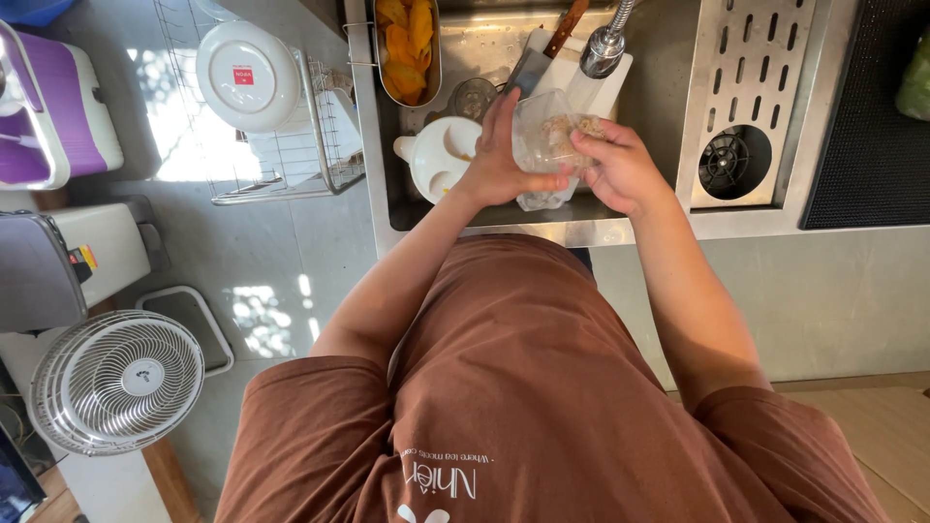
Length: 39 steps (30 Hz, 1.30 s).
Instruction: The person washes plastic containers in a sink and dries them with a cloth.
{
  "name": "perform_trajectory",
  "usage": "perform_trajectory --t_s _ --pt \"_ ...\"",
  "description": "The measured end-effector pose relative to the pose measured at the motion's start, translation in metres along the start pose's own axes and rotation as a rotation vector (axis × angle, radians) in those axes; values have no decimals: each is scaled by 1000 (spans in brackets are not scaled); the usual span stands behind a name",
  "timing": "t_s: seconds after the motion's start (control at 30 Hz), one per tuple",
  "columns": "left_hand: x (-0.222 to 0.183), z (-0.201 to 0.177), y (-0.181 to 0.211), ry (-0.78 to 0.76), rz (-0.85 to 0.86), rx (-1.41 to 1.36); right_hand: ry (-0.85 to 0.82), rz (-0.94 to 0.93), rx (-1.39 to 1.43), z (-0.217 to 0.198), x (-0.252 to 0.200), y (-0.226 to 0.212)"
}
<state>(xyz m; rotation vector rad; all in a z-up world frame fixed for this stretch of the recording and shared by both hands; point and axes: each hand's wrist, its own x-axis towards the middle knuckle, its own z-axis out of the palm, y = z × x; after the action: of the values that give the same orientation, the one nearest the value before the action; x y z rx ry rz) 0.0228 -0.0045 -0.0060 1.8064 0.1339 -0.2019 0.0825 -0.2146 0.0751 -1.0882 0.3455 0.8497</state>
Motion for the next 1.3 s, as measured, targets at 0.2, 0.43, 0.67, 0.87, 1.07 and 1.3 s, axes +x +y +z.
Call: perform_trajectory --t_s 0.2,0.43,0.67,0.87,1.07,1.3 --pt "5 -1 37 -52 167 -195 -16 -82 198 15 3 -11" --pt "26 11 28 41 -188 -776 76 -208 -97 -6 -3 7" --pt "25 26 33 164 -386 -757 126 -320 -627 -4 13 38" --pt "6 -4 76 73 -13 -192 235 -379 -372 -7 13 20" --pt "-4 -20 86 36 384 327 219 -136 -339 3 1 -6" --pt "-8 -13 56 -195 569 528 323 11 -258 21 -6 -38"
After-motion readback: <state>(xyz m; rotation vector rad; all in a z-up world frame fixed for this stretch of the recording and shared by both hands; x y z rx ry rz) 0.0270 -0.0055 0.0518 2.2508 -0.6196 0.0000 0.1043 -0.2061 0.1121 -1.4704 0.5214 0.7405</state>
